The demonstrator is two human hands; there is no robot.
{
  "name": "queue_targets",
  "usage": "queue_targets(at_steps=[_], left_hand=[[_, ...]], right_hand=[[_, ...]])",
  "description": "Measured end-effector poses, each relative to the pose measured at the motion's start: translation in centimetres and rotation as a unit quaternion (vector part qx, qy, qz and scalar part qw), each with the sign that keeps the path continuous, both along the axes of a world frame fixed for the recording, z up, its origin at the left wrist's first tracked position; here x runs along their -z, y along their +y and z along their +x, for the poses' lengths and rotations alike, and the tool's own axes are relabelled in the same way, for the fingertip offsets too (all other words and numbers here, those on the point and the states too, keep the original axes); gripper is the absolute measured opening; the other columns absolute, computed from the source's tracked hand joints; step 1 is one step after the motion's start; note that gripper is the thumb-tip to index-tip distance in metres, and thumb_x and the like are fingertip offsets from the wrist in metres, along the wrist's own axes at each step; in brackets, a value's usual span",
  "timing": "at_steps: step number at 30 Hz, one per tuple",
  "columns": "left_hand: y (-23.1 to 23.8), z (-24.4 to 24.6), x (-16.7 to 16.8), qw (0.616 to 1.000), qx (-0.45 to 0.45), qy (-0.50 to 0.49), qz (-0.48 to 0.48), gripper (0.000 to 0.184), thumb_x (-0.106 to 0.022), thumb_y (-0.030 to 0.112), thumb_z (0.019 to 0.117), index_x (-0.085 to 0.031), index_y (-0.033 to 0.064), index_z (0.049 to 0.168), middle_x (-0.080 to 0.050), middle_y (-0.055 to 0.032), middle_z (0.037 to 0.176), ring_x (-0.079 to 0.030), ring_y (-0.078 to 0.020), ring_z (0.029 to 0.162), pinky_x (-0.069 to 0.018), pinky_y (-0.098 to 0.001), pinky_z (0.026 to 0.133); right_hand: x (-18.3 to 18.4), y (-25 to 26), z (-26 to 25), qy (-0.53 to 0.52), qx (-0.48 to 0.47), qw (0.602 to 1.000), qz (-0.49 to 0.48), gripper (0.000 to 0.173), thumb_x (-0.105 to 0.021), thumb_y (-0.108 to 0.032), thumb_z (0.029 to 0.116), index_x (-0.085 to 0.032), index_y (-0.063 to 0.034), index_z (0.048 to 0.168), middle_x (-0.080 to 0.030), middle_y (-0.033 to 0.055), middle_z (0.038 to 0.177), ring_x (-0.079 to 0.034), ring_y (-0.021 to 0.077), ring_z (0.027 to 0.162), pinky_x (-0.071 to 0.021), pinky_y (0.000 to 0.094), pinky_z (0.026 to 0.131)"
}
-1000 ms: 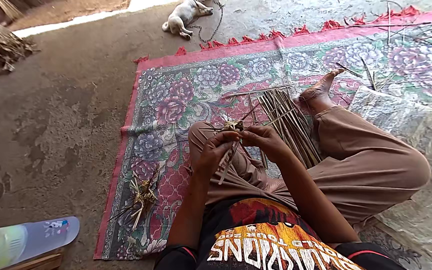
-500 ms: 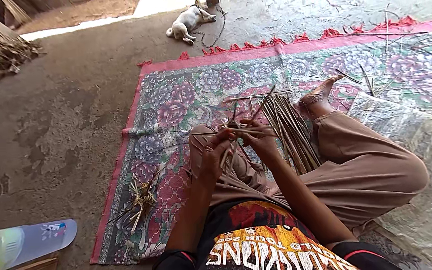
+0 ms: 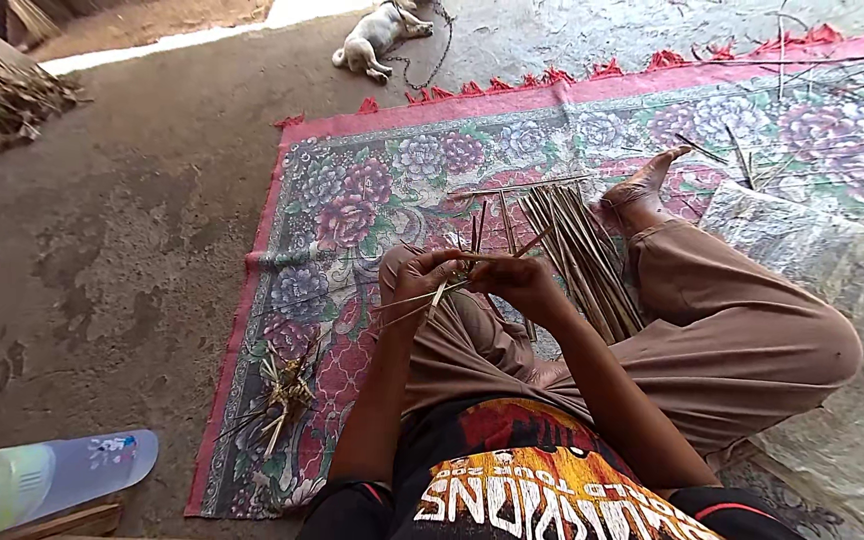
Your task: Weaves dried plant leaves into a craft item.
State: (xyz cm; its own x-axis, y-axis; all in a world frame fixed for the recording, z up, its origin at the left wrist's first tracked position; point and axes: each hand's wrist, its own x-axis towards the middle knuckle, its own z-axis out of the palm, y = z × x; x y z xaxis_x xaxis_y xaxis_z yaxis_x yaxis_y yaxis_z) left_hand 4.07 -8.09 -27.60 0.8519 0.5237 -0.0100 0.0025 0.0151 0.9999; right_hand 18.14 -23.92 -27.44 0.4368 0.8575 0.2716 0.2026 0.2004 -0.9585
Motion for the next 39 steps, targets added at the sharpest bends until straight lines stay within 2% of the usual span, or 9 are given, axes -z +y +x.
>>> queue_targets(at_steps=[4,7,11,16,21,28,31,34,39], left_hand=[[-0.5,0.2,-0.1,0.998,0.027,0.012,0.059,0.014,-0.066,0.002,0.0956,-0.072,0.0046,0.108,-0.071,-0.0011,0.088,-0.062,-0.002,0.07,-0.0526,-0.0177,0.064],[-0.3,1.1,0.1,0.992,0.064,0.006,0.105,0.014,-0.069,-0.002,0.0917,-0.073,0.0011,0.105,-0.072,-0.0021,0.089,-0.063,-0.0021,0.072,-0.0533,-0.018,0.067],[-0.3,1.0,0.2,0.974,0.116,-0.011,0.197,0.035,-0.075,0.001,0.0849,-0.072,0.0039,0.12,-0.07,-0.0045,0.108,-0.064,-0.0078,0.087,-0.054,-0.0238,0.075],[-1.5,1.4,1.0,0.954,0.043,0.0,0.297,0.03,-0.083,0.008,0.0817,-0.077,0.0057,0.111,-0.073,-0.0051,0.105,-0.068,-0.0107,0.093,-0.0564,-0.0315,0.084],[-0.7,1.0,2.2,0.953,0.026,0.018,0.3,0.024,-0.069,0.006,0.0893,-0.077,0.0094,0.111,-0.072,-0.002,0.1,-0.061,-0.0071,0.076,-0.0514,-0.0277,0.068],[-1.4,0.9,2.0,0.885,-0.007,0.037,0.464,0.022,-0.082,0.01,0.0825,-0.078,0.0081,0.104,-0.074,-0.0117,0.104,-0.071,-0.0284,0.094,-0.0563,-0.0508,0.08],[-1.3,1.0,2.9,0.909,-0.008,0.006,0.417,0.017,-0.079,0.017,0.0877,-0.079,0.0097,0.103,-0.074,-0.0067,0.101,-0.069,-0.0199,0.094,-0.0549,-0.0444,0.085],[-1.3,1.2,3.3,0.953,0.0,-0.026,0.303,0.013,-0.076,0.009,0.0898,-0.079,0.0059,0.102,-0.074,-0.0057,0.099,-0.068,-0.0129,0.094,-0.0536,-0.0346,0.09],[-2.0,0.6,2.4,0.987,-0.004,-0.003,0.163,0.016,-0.077,0.001,0.0874,-0.075,0.0044,0.102,-0.074,-0.0031,0.095,-0.067,-0.0049,0.077,-0.057,-0.0233,0.073]], right_hand=[[-0.2,0.1,0.0,-0.019,0.011,0.997,0.07,0.012,-0.066,0.003,0.0944,-0.073,0.0056,0.104,-0.074,0.0111,0.113,-0.071,0.0138,0.104,-0.0591,0.0315,0.095],[-0.5,0.1,-0.5,0.063,0.052,0.995,0.059,0.017,-0.058,0.004,0.099,-0.07,0.0075,0.11,-0.072,0.0116,0.115,-0.073,0.0106,0.09,-0.0629,0.0284,0.083],[-1.1,0.1,-0.3,0.17,0.116,0.978,0.018,0.016,-0.054,0.0,0.1029,-0.067,0.0027,0.11,-0.075,0.0077,0.104,-0.074,0.0114,0.077,-0.0642,0.0284,0.075],[-0.9,0.8,-0.4,0.245,0.14,0.959,-0.01,0.012,-0.054,-0.003,0.1042,-0.066,0.0001,0.103,-0.076,0.0059,0.094,-0.074,0.0115,0.071,-0.0638,0.0276,0.071],[-0.2,1.0,-0.6,0.256,0.115,0.96,-0.019,0.011,-0.053,-0.003,0.1042,-0.064,0.0002,0.101,-0.075,0.0065,0.093,-0.073,0.0106,0.071,-0.0627,0.0272,0.07],[-0.1,1.2,-0.7,0.228,0.111,0.966,-0.056,0.011,-0.056,-0.004,0.1032,-0.065,-0.0001,0.099,-0.071,0.0021,0.085,-0.069,0.0069,0.069,-0.0608,0.0252,0.069],[0.3,1.0,0.0,0.266,0.105,0.955,-0.081,0.015,-0.053,-0.009,0.1059,-0.064,-0.0003,0.1,-0.072,0.0039,0.084,-0.07,0.0094,0.068,-0.0618,0.0273,0.068],[0.8,0.8,0.8,0.298,0.089,0.945,-0.106,0.013,-0.053,-0.009,0.1061,-0.063,-0.0009,0.105,-0.072,0.0051,0.088,-0.072,0.0117,0.073,-0.0626,0.0295,0.072],[1.0,0.5,0.8,0.287,0.036,0.948,-0.131,0.007,-0.059,0.004,0.0989,-0.063,0.0011,0.105,-0.07,0.004,0.086,-0.071,0.0109,0.074,-0.0624,0.0295,0.074]])
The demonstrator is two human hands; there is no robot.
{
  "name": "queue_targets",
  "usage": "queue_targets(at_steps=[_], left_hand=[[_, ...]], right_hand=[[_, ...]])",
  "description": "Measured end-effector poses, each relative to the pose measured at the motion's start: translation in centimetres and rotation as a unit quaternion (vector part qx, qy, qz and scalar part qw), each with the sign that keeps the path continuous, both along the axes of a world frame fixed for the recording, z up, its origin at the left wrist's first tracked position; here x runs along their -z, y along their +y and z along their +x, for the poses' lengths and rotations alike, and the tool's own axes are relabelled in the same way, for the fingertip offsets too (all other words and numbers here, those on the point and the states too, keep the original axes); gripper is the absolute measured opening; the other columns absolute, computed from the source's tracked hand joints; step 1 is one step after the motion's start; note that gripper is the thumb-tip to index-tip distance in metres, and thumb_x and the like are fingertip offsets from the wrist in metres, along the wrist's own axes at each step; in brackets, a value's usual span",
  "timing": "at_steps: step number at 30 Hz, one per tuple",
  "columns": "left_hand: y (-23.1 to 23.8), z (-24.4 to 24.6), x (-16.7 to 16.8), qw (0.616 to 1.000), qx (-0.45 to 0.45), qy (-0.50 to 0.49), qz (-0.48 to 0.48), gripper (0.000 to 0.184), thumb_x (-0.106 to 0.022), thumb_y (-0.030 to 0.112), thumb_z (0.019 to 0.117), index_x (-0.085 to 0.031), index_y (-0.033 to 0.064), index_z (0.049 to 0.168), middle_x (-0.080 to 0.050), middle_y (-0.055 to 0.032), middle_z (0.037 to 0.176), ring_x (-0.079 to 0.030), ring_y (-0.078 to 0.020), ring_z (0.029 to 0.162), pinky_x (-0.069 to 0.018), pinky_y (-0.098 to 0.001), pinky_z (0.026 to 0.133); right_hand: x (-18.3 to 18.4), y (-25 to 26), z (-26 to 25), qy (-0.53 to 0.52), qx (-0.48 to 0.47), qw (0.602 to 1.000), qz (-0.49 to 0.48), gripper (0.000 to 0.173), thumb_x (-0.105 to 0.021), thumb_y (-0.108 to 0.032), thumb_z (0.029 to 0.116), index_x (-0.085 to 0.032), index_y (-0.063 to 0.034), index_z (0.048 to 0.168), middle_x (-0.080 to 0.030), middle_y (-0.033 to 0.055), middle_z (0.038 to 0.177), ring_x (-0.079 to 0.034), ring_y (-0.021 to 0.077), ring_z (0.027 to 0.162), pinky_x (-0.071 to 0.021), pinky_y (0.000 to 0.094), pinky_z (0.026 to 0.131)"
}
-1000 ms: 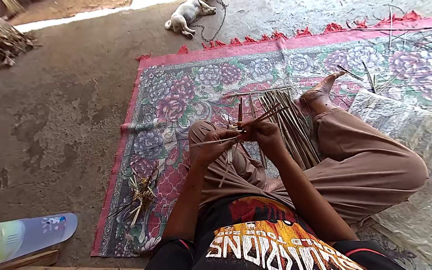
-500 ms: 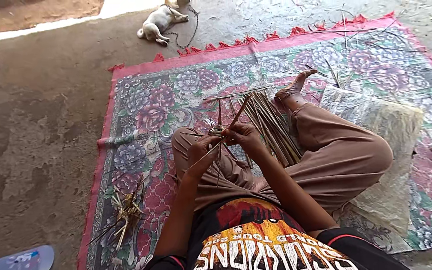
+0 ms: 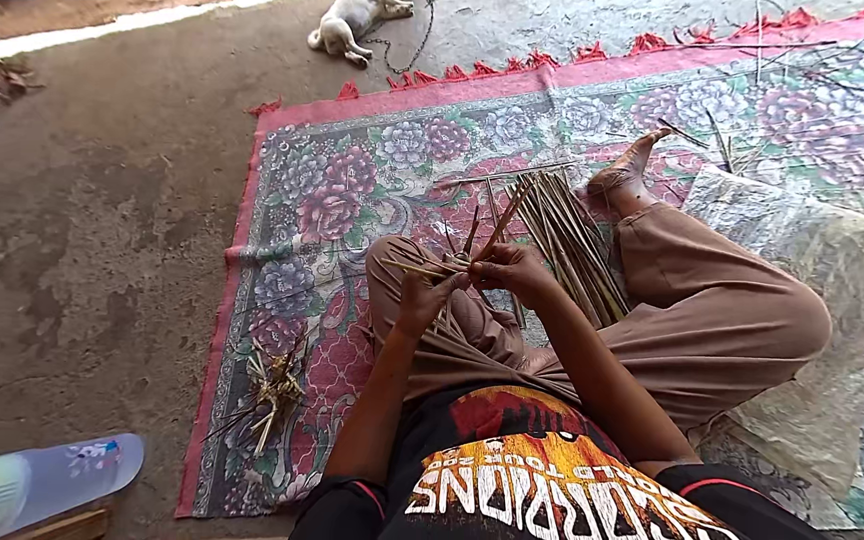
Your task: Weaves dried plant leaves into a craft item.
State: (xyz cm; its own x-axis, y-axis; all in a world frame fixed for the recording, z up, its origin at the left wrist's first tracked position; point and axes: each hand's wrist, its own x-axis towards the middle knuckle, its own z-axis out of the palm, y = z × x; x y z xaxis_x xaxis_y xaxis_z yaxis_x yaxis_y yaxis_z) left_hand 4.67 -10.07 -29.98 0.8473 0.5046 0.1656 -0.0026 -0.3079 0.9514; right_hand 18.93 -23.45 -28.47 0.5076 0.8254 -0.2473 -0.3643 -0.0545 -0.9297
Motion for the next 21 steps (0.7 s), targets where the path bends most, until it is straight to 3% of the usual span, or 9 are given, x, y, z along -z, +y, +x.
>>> queue_targets(at_steps=[4,6,10,16,18,21], left_hand=[[1.0,-0.3,0.1,0.997,0.028,0.046,0.053,0.019,-0.079,0.004,0.0864,-0.074,0.0034,0.105,-0.072,-0.0062,0.103,-0.067,-0.0096,0.087,-0.0554,-0.0293,0.08],[1.0,-0.3,0.1,0.998,0.018,0.02,0.051,0.012,-0.077,0.003,0.0882,-0.076,0.0021,0.1,-0.073,-0.0047,0.098,-0.065,-0.0054,0.081,-0.0549,-0.0239,0.076],[-0.2,0.0,-0.2,0.999,-0.022,0.003,-0.043,0.003,-0.072,0.006,0.0933,-0.074,0.0037,0.093,-0.069,0.0006,0.082,-0.059,-0.0006,0.066,-0.0506,-0.0175,0.062],[-0.6,0.1,0.1,0.99,0.036,-0.018,-0.134,0.009,-0.063,0.008,0.0996,-0.072,0.0075,0.098,-0.069,0.0029,0.086,-0.062,-0.0008,0.073,-0.0528,-0.0174,0.067],[-0.1,0.0,0.4,0.99,0.06,-0.024,-0.123,0.011,-0.062,0.009,0.0999,-0.072,0.0069,0.095,-0.068,0.0027,0.086,-0.061,-0.001,0.073,-0.0525,-0.0179,0.068],[1.4,-0.8,-0.3,0.995,0.099,-0.009,-0.023,0.016,-0.064,0.011,0.0975,-0.07,0.0052,0.084,-0.063,0.0017,0.084,-0.057,-0.004,0.079,-0.0479,-0.0212,0.074]], right_hand=[[0.5,0.1,-0.3,0.013,0.02,0.999,0.021,0.007,-0.057,0.004,0.1,-0.063,0.0012,0.104,-0.07,0.0038,0.083,-0.071,0.0107,0.07,-0.0627,0.0292,0.071],[0.6,0.3,-0.4,0.018,0.031,0.999,0.026,0.007,-0.057,0.003,0.1006,-0.063,0.0008,0.104,-0.07,0.0037,0.082,-0.07,0.0105,0.069,-0.0624,0.0287,0.069],[0.5,0.6,-0.8,0.025,0.05,0.998,0.028,0.006,-0.058,0.001,0.1009,-0.061,-0.0013,0.106,-0.069,0.0025,0.079,-0.069,0.0105,0.065,-0.063,0.0291,0.067],[0.2,0.5,-1.1,0.009,0.059,0.998,0.032,0.008,-0.063,0.003,0.0966,-0.06,-0.0032,0.101,-0.068,0.0031,0.081,-0.066,0.009,0.063,-0.0597,0.0261,0.061],[-0.1,0.2,-1.2,-0.024,0.036,0.998,0.036,0.008,-0.065,0.004,0.0949,-0.063,-0.0016,0.101,-0.068,0.0029,0.081,-0.067,0.008,0.064,-0.0604,0.0259,0.064],[-0.6,0.2,-1.4,-0.04,-0.005,0.997,0.064,0.008,-0.063,0.007,0.0943,-0.066,0.0006,0.098,-0.071,0.0021,0.081,-0.069,0.0079,0.07,-0.0618,0.0268,0.07]])
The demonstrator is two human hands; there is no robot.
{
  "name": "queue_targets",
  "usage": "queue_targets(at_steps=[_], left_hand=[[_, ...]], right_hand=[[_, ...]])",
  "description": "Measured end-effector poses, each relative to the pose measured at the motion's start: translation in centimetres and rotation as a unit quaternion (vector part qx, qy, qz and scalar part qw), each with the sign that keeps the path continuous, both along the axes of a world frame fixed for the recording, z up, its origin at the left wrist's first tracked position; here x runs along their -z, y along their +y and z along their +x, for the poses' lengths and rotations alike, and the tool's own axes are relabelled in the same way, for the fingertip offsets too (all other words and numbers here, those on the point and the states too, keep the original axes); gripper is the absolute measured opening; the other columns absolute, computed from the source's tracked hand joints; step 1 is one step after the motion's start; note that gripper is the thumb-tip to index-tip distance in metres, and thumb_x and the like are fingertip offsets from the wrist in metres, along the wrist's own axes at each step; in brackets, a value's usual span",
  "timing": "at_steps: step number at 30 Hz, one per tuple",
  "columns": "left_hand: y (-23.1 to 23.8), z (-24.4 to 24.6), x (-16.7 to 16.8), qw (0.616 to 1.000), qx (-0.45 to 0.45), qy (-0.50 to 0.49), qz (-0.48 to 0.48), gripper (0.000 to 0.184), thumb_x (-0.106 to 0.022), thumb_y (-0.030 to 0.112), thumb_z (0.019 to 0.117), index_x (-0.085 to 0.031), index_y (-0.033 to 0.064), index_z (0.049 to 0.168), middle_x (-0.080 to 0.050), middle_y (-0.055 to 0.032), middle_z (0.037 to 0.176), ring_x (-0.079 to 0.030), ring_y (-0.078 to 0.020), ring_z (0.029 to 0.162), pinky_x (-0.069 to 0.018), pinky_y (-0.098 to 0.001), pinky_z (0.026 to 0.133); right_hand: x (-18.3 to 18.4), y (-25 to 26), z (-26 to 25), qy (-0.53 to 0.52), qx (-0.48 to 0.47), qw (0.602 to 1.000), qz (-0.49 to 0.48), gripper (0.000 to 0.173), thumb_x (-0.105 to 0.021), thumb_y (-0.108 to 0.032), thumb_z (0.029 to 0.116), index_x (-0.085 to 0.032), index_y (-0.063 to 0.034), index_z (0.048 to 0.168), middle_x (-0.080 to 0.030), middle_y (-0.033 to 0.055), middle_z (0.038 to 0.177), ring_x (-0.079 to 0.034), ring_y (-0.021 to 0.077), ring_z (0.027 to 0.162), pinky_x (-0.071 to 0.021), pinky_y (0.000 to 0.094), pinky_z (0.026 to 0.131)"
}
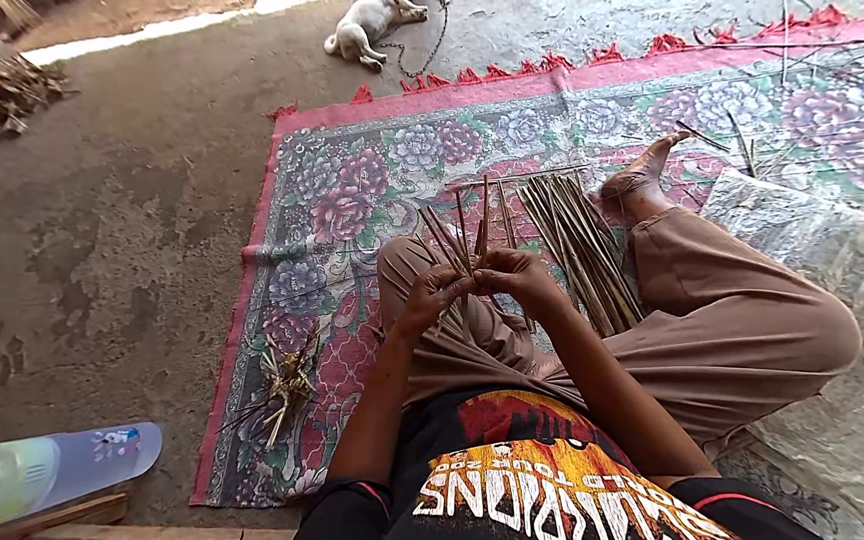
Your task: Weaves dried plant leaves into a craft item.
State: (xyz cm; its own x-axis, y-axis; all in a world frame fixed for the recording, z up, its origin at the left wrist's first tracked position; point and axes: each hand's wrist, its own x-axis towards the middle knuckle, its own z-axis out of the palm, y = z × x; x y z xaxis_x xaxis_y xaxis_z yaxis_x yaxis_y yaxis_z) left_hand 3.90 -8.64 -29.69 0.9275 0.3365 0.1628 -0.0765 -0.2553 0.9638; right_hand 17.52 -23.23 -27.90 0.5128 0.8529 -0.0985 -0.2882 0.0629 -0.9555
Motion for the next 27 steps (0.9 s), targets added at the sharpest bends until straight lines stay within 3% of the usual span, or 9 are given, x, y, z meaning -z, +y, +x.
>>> queue_targets(at_steps=[3,7,10,12,13,17,19,23,27], left_hand=[[1.6,-1.3,-1.6,0.993,0.015,0.007,0.12,0.018,-0.069,0.011,0.0934,-0.073,0.0041,0.077,-0.064,0.0,0.078,-0.058,-0.0093,0.084,-0.0459,-0.0274,0.08],[2.9,-3.4,-3.0,0.978,0.022,0.062,0.198,0.015,-0.07,0.009,0.0918,-0.076,0.0032,0.079,-0.07,-0.0033,0.084,-0.062,-0.0141,0.089,-0.0471,-0.0346,0.085],[4.4,-4.2,-1.3,0.972,0.04,0.16,0.165,0.02,-0.065,0.011,0.0978,-0.073,0.0005,0.084,-0.068,-0.0068,0.084,-0.063,-0.0151,0.085,-0.05,-0.0376,0.083],[3.9,-4.6,-0.3,0.97,0.014,0.225,0.096,0.025,-0.06,0.012,0.1022,-0.066,0.0007,0.081,-0.059,-0.0046,0.072,-0.052,-0.009,0.064,-0.045,-0.028,0.062],[3.6,-4.5,0.0,0.97,-0.009,0.237,0.059,0.026,-0.06,0.013,0.1027,-0.065,0.001,0.08,-0.057,-0.0033,0.068,-0.049,-0.007,0.059,-0.0425,-0.0255,0.058],[2.6,-3.7,-0.1,0.973,-0.123,0.174,-0.087,0.011,-0.069,0.003,0.0946,-0.072,-0.0006,0.104,-0.071,-0.0037,0.088,-0.064,-0.0041,0.074,-0.0549,-0.0233,0.072],[2.3,-2.5,-0.7,0.964,-0.179,0.136,-0.145,0.014,-0.072,-0.007,0.0883,-0.07,-0.0035,0.101,-0.072,-0.0034,0.086,-0.067,-0.004,0.074,-0.0572,-0.0215,0.072],[1.8,-2.5,-0.6,0.972,-0.15,0.149,-0.101,0.005,-0.071,-0.005,0.0892,-0.07,-0.0025,0.094,-0.071,-0.0026,0.08,-0.065,-0.0034,0.069,-0.0561,-0.0216,0.069],[2.3,-3.8,-0.4,0.985,-0.046,0.167,-0.025,0.011,-0.065,0.002,0.095,-0.072,0.0009,0.103,-0.071,-0.0039,0.087,-0.063,-0.0052,0.072,-0.054,-0.023,0.069]], right_hand=[[0.4,0.4,-0.3,-0.03,-0.067,0.996,0.048,0.011,-0.062,0.005,0.0938,-0.068,0.0001,0.101,-0.071,0.0023,0.084,-0.07,0.0088,0.074,-0.0621,0.0284,0.075],[1.5,2.3,-1.5,-0.052,-0.13,0.988,0.069,0.006,-0.066,0.002,0.0927,-0.067,-0.0021,0.097,-0.07,0.0001,0.081,-0.067,0.0065,0.072,-0.0598,0.0271,0.073],[4.1,3.9,-3.0,-0.016,-0.115,0.993,0.011,0.002,-0.061,0.001,0.0971,-0.062,0.0001,0.098,-0.068,0.0024,0.08,-0.068,0.0097,0.071,-0.0615,0.0312,0.072],[6.3,4.2,-3.8,-0.014,-0.088,0.995,-0.036,0.006,-0.059,-0.001,0.0998,-0.059,0.0019,0.105,-0.066,0.0058,0.081,-0.067,0.0125,0.071,-0.0602,0.0334,0.071],[6.8,4.3,-4.0,-0.018,-0.075,0.996,-0.039,0.006,-0.058,0.0,0.1001,-0.059,0.0022,0.105,-0.066,0.0061,0.082,-0.067,0.0127,0.071,-0.0601,0.0335,0.072],[6.1,3.3,-3.8,-0.108,-0.035,0.992,0.055,0.008,-0.058,-0.001,0.1004,-0.062,0.0021,0.106,-0.069,0.0066,0.088,-0.069,0.0117,0.077,-0.0615,0.0341,0.078],[5.5,3.3,-3.4,-0.187,-0.026,0.977,0.102,0.007,-0.058,0.0,0.0995,-0.062,0.001,0.105,-0.067,0.0061,0.089,-0.066,0.0096,0.076,-0.0596,0.0298,0.075],[5.2,3.4,-3.3,-0.291,-0.023,0.954,0.076,0.004,-0.061,0.002,0.0959,-0.064,0.004,0.098,-0.067,0.01,0.082,-0.065,0.013,0.069,-0.0575,0.0318,0.068],[5.4,3.5,-3.7,-0.268,-0.025,0.963,0.002,0.006,-0.063,-0.001,0.0956,-0.062,0.0042,0.094,-0.064,0.0107,0.075,-0.063,0.0159,0.063,-0.0565,0.0354,0.064]])
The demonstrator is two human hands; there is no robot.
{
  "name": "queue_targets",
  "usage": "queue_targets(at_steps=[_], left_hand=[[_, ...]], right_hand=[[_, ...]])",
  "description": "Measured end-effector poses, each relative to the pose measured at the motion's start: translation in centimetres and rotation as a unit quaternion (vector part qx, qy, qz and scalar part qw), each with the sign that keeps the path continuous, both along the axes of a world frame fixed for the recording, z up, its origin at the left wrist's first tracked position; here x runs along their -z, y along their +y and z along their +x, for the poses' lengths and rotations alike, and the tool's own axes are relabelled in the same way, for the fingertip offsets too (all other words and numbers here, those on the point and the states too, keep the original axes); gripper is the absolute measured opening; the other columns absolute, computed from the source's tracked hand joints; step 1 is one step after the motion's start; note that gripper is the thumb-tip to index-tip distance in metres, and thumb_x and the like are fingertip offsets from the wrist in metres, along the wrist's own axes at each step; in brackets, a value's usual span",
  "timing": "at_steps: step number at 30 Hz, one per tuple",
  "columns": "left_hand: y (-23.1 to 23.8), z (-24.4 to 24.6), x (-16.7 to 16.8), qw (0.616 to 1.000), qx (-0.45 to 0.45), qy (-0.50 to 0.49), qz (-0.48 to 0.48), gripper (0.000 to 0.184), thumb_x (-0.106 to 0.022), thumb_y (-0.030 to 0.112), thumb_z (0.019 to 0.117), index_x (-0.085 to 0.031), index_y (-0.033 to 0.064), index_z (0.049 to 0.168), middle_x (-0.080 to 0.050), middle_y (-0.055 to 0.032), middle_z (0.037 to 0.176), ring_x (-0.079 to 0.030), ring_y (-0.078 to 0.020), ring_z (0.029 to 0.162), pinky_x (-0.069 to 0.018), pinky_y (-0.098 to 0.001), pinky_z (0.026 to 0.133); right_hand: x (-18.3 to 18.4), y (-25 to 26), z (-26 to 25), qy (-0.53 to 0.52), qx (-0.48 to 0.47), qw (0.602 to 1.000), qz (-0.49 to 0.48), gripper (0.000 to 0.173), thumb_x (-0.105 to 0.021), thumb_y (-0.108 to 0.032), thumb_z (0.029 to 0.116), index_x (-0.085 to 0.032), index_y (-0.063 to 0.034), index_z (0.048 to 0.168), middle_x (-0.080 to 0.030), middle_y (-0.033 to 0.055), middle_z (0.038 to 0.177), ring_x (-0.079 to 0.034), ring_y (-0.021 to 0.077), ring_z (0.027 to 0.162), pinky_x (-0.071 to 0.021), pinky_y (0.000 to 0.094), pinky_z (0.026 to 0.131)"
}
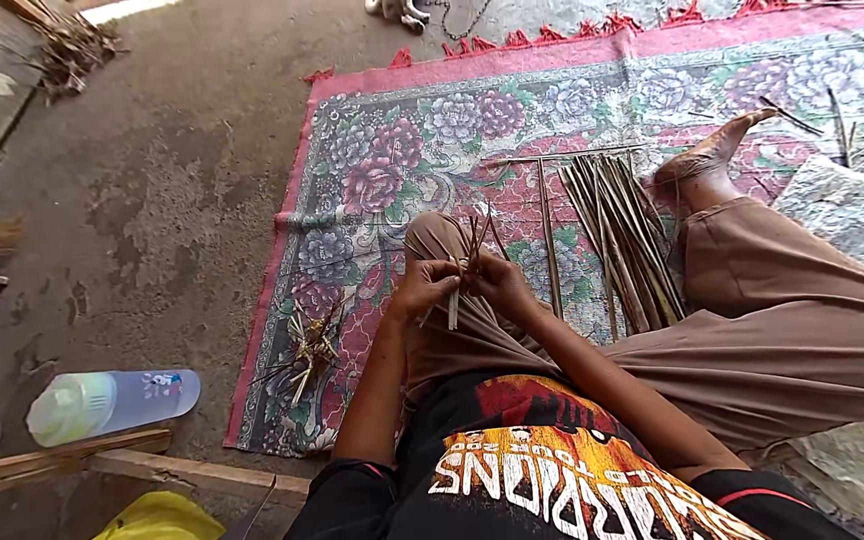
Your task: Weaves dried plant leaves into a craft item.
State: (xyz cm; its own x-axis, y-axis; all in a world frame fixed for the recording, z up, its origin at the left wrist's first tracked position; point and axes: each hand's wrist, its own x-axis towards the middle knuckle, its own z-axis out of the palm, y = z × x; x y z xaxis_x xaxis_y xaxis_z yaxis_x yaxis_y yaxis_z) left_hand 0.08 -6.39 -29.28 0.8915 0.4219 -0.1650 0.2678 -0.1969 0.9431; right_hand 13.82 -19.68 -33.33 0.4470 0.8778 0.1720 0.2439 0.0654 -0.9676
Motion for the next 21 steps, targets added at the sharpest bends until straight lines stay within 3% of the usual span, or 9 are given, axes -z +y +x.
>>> queue_targets(at_steps=[4,9,11,14,17,21], left_hand=[[-0.9,-0.3,0.0,0.999,-0.038,-0.008,0.024,0.009,-0.075,0.005,0.0888,-0.072,0.0021,0.096,-0.069,-0.005,0.082,-0.061,-0.0081,0.068,-0.0526,-0.0251,0.064],[-1.7,-0.4,1.5,0.995,-0.091,-0.003,0.04,0.008,-0.078,0.003,0.0872,-0.07,0.0027,0.089,-0.067,-0.0052,0.078,-0.059,-0.0087,0.063,-0.0508,-0.0259,0.06],[-1.6,-0.2,2.5,0.993,-0.116,-0.005,0.035,0.009,-0.078,0.004,0.0874,-0.069,0.0025,0.088,-0.067,-0.0054,0.076,-0.059,-0.0097,0.063,-0.0512,-0.0271,0.061],[-1.7,0.0,3.5,0.984,-0.175,-0.013,-0.027,0.009,-0.076,0.0,0.0872,-0.068,0.0012,0.088,-0.067,-0.0045,0.077,-0.06,-0.0083,0.065,-0.0522,-0.0253,0.063],[-1.6,-0.4,3.8,0.976,-0.199,-0.018,-0.08,0.008,-0.075,-0.003,0.087,-0.069,0.0002,0.09,-0.068,-0.004,0.079,-0.061,-0.0071,0.067,-0.0529,-0.0241,0.065],[-1.8,-0.2,3.7,0.979,-0.194,-0.005,-0.063,0.014,-0.079,-0.004,0.0824,-0.069,0.0,0.092,-0.069,-0.0042,0.08,-0.062,-0.0072,0.068,-0.0538,-0.0252,0.066]], right_hand=[[-0.4,0.2,-0.1,0.032,-0.002,0.999,-0.028,0.008,-0.062,-0.001,0.0976,-0.062,0.0062,0.1,-0.066,0.0132,0.08,-0.066,0.0179,0.068,-0.059,0.0378,0.07],[-0.4,0.1,0.5,0.132,-0.044,0.988,-0.066,0.015,-0.057,-0.009,0.1042,-0.062,0.0044,0.111,-0.068,0.0118,0.09,-0.069,0.0144,0.076,-0.0611,0.0342,0.076],[0.1,0.0,0.5,0.162,-0.064,0.982,-0.074,0.015,-0.059,-0.006,0.1015,-0.059,0.0031,0.113,-0.065,0.0111,0.092,-0.067,0.0151,0.078,-0.0597,0.0354,0.076],[0.6,0.0,0.7,0.227,-0.084,0.968,-0.059,0.017,-0.056,0.006,0.0959,-0.054,0.0011,0.112,-0.067,0.0098,0.097,-0.067,0.0157,0.082,-0.059,0.0364,0.079],[0.7,0.0,0.5,0.259,-0.083,0.962,-0.022,0.01,-0.055,0.006,0.0985,-0.06,0.0004,0.106,-0.07,0.0067,0.095,-0.07,0.0128,0.08,-0.0612,0.034,0.08],[1.0,0.1,0.1,0.284,-0.071,0.956,-0.011,0.01,-0.06,0.006,0.0977,-0.067,0.0019,0.104,-0.069,0.0033,0.089,-0.069,0.0102,0.077,-0.0617,0.0321,0.077]])
